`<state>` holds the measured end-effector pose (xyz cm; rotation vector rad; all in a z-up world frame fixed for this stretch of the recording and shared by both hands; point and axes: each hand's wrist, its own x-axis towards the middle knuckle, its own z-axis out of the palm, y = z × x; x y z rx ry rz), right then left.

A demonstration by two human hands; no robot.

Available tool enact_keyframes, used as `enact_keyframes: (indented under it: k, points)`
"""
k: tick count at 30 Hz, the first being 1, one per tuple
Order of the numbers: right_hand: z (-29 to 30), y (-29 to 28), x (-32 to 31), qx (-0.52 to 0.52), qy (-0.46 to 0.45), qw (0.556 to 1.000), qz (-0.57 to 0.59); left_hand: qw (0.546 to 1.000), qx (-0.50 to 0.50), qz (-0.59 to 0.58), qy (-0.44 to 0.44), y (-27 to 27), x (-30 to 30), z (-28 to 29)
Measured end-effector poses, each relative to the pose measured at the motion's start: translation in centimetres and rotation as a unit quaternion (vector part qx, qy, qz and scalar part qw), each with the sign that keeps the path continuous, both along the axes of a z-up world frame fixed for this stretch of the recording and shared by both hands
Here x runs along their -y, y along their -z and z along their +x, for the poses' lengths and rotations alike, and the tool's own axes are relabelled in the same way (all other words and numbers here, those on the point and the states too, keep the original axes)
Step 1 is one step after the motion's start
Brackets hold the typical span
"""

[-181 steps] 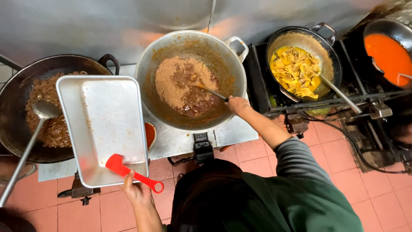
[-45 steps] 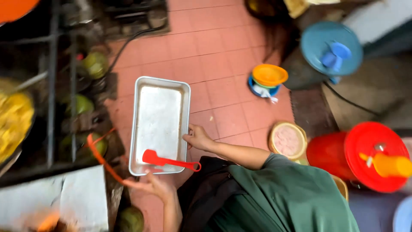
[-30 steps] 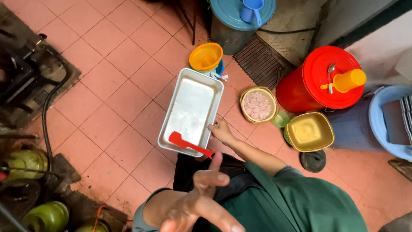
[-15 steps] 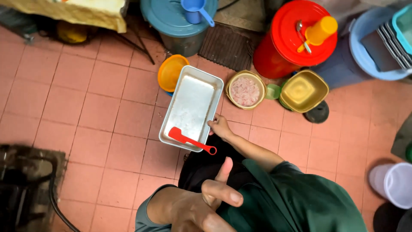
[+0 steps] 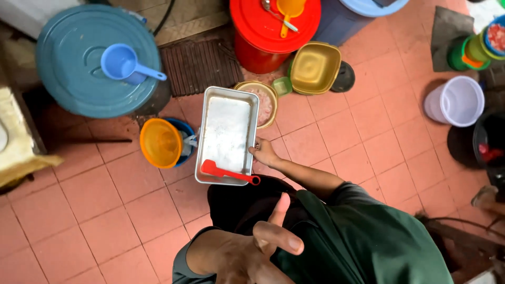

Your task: Adding ingredients to pots and stirring food in a kitchen setting.

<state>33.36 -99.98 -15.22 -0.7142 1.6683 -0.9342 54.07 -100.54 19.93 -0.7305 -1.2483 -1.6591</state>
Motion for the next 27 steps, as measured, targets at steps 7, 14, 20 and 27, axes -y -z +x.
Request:
enact_keyframes:
  k: [7, 14, 20, 27]
  points:
    - [-4.5, 0.7, 1.7, -0.010, 0.172, 0.985, -0.004, 0.987, 0.022, 0.051, 0.150, 1.2, 8.4, -2.7]
    - [-10.9, 5.0, 0.5, -0.035, 0.327, 0.945, 0.002, 0.939, 0.293, 0.103, -0.145, 7.6, 16.7, -12.4]
    - [-20.2, 9.1, -0.3, -0.042, 0.348, 0.934, 0.068, 0.699, 0.649, -0.289, -0.087, 30.5, 12.3, -24.1]
    - [-36.0, 21.1, -2.0, -0.078, 0.310, 0.936, 0.145, 0.708, 0.616, -0.336, -0.083, 42.4, 6.8, -37.2]
